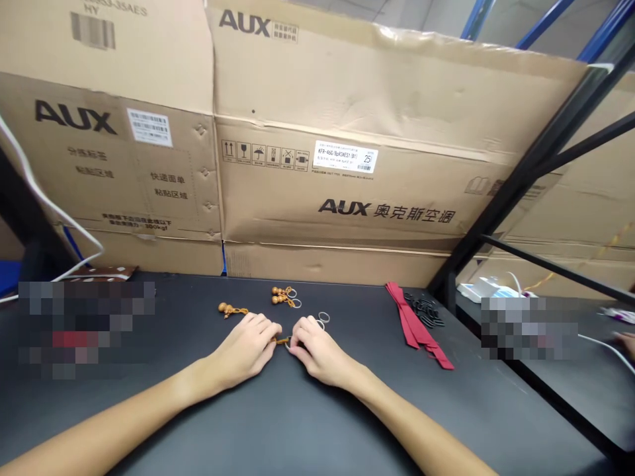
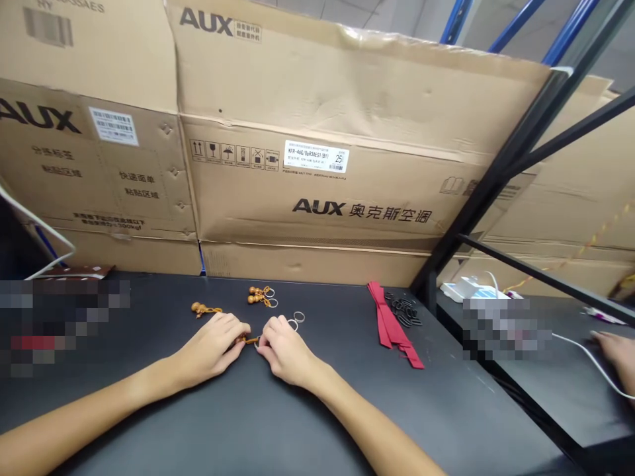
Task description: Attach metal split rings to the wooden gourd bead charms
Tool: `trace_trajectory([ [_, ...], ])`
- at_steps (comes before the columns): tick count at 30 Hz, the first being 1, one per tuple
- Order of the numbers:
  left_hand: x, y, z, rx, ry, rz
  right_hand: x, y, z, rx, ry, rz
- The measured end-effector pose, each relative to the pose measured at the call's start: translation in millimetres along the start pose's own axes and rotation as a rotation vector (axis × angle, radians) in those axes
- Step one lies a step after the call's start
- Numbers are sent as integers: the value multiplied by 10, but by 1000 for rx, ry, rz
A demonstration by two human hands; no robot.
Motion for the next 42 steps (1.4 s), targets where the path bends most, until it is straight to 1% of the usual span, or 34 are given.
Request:
trace_trajectory([
  [3, 14, 12, -25, -19, 104, -16, 36, 28, -13, 12, -185, 14],
  [5, 28, 17, -12, -51, 171, -28, 107, 39, -2, 11, -338, 58],
  [8, 47, 23, 12, -78, 243, -41, 199, 46, 67, -22, -580, 123],
  [11, 41, 25, 15, -67, 278, -53, 206, 43, 121, -54, -764, 140],
  [16, -24, 29, 13, -29, 344, -88, 174, 44, 124, -63, -935, 146],
  [21, -13, 23, 37, -52, 411, -108, 167, 39, 198, -94, -1092, 120],
  [24, -31, 31, 49, -59, 433, -152, 190, 29, 227, -67, -1202, 92],
  [29, -93, 40, 68, -59, 506, -206, 250, 28, 252, -13, -1407, 135],
  [32, -111, 33, 53, -53, 539, -217, 269, 32, 242, 3, -1439, 154],
  [34, -117, 27, 41, -49, 553, -226, 273, 33, 239, -11, -1403, 146],
  [38, -117, 23, 42, -57, 576, -240, 265, 38, 241, -70, -1248, 122],
  [42, -132, 28, 63, -66, 588, -257, 190, 44, 202, -117, -1079, 106],
])
Point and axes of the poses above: each hand's wrist, its own y-axis away from the middle knuckle, its own z-axis out of the palm, x = y × z, the point moved 10 cm from there along -y, towards the middle knuckle, and after that the axes turned 9 degrees about -x, right-handed, at the moved point
